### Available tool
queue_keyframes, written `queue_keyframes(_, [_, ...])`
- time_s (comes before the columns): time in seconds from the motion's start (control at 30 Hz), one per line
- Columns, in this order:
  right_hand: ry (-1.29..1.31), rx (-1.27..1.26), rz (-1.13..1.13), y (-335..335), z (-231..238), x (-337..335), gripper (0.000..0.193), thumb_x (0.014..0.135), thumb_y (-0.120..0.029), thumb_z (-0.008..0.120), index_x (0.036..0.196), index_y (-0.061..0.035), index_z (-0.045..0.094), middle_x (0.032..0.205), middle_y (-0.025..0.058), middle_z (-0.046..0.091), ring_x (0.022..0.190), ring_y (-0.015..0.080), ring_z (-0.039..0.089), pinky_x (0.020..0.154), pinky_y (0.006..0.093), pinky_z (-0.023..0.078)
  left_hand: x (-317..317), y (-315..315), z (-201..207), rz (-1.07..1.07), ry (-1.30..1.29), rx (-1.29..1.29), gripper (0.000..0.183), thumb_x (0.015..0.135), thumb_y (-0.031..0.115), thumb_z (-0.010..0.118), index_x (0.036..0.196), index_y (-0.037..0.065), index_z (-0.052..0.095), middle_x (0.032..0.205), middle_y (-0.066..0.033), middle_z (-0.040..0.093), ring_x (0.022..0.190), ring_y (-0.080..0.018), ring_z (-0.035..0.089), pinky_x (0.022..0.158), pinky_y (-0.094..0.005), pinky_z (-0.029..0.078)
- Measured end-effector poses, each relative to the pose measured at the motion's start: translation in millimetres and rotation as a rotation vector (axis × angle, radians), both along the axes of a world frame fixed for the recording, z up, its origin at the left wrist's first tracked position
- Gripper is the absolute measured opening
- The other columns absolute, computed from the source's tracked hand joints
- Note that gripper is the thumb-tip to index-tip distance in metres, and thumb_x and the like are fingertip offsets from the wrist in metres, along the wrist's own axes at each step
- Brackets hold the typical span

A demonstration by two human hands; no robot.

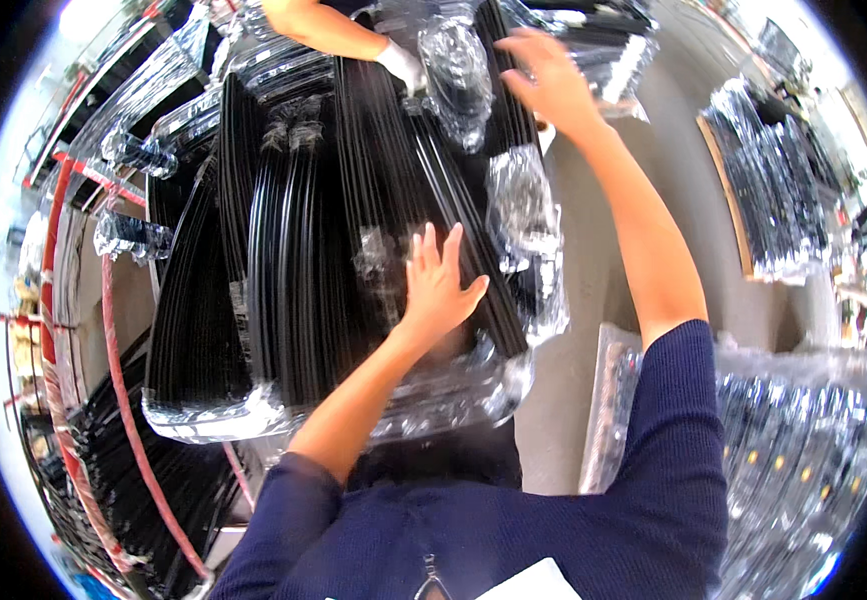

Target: The person helps move black metal frames between pallets, lifting the frames by hand and coordinating with others to stack them onto a central pallet.

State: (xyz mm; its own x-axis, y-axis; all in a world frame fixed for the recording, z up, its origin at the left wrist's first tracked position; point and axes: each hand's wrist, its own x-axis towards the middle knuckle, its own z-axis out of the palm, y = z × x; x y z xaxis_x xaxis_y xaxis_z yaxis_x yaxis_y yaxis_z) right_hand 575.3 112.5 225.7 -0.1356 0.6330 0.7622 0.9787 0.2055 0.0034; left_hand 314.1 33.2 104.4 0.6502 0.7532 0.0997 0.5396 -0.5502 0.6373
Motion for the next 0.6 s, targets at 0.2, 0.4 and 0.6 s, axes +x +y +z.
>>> queue_keyframes(0.2, [-0.912, -0.557, 0.051, 118, -74, -16, 0.014, 0.068, -0.012, 0.058, 0.080, -0.0056, 0.062, 0.097, 0.0051, 0.060, 0.105, 0.0190, 0.050, 0.105, 0.0397, 0.023, 80, -7, -86, 0.236, -0.010, -0.182, 0.077, 0.071, 0.018, 0.056, 0.136, 0.004, 0.018, 0.134, -0.0380, 0.006, 0.123, -0.0558, 0.010, 0.100, -0.0539, 0.019])
queue_keyframes(0.4, [-0.996, -0.746, 0.109, 102, -56, -1, 0.034, 0.079, -0.025, 0.054, 0.108, -0.0081, 0.059, 0.116, 0.0094, 0.055, 0.114, 0.0209, 0.046, 0.106, 0.0387, 0.018, 85, 20, -106, 0.226, -0.015, -0.106, 0.065, 0.080, 0.004, 0.050, 0.136, 0.005, 0.016, 0.136, -0.0343, 0.012, 0.124, -0.0510, 0.017, 0.102, -0.0517, 0.021])
queue_keyframes(0.6, [1.054, -0.599, 0.464, -77, 6, 26, 0.038, 0.088, -0.033, 0.047, 0.084, 0.0030, 0.057, 0.073, 0.0141, 0.062, 0.067, 0.0178, 0.060, 0.064, 0.0264, 0.048, -42, -44, 28, 0.543, -0.097, 0.085, 0.047, 0.075, -0.003, 0.054, 0.120, 0.010, 0.049, 0.128, -0.0159, 0.042, 0.121, -0.0298, 0.036, 0.100, -0.0389, 0.027])
